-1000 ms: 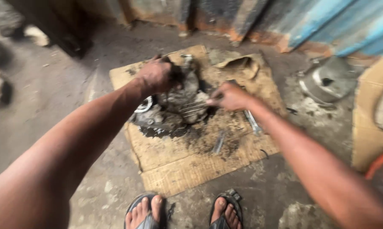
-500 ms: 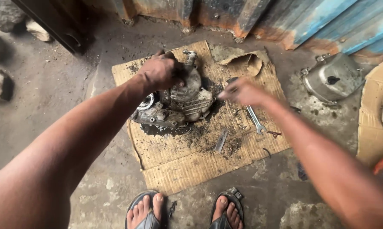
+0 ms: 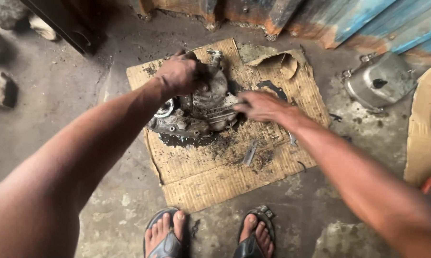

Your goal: The person cleans an engine part by scraping dirt and residue from its surfaces with a metal tool while holding the part by hand.

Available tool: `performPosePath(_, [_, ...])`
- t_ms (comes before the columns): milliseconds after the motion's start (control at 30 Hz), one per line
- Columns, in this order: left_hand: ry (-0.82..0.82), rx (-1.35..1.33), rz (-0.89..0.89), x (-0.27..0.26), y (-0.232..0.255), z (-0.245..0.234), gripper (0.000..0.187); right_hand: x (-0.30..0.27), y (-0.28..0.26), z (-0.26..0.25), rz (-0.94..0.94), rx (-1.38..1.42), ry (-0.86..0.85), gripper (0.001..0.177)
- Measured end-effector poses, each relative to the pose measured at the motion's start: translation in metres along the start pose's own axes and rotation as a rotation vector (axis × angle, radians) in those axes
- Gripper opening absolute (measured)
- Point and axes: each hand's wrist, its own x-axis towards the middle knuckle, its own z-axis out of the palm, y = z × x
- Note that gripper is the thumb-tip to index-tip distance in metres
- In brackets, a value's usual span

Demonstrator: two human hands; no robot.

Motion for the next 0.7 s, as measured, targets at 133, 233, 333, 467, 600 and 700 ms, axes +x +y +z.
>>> performPosePath(133, [0.062, -0.07, 0.012, 0.0, -0.005, 0.004, 0.023, -0.032, -0.022, -0.009, 0.195, -0.13, -0.045, 0.048])
performPosePath(233, [0.029, -0.072, 0.005, 0.0, -0.004, 0.007, 0.026, -0.037, -0.056, 0.005, 0.065, -0.271, 0.043, 0.043])
performPosePath(333, [-0.003, -0.017, -0.022, 0.005, -0.005, 0.008, 0.035, -0.051, -0.053, -0.013, 0.165, -0.348, -0.027, 0.045])
performPosePath(467, [0.116, -0.085, 0.021, 0.011, -0.01, 0.012, 0.029, -0.045, -0.045, 0.004, 0.356, -0.083, 0.092, 0.063])
performPosePath(600, [-0.04, 0.026, -0.012, 0.004, -0.003, 0.008, 0.032, -0.045, -0.046, 0.009, 0.293, -0.081, 0.068, 0.054])
performPosePath(700, [0.066, -0.083, -0.014, -0.003, -0.003, 0.006, 0.023, -0.052, -0.045, -0.007, 0.378, -0.064, 0.003, 0.048])
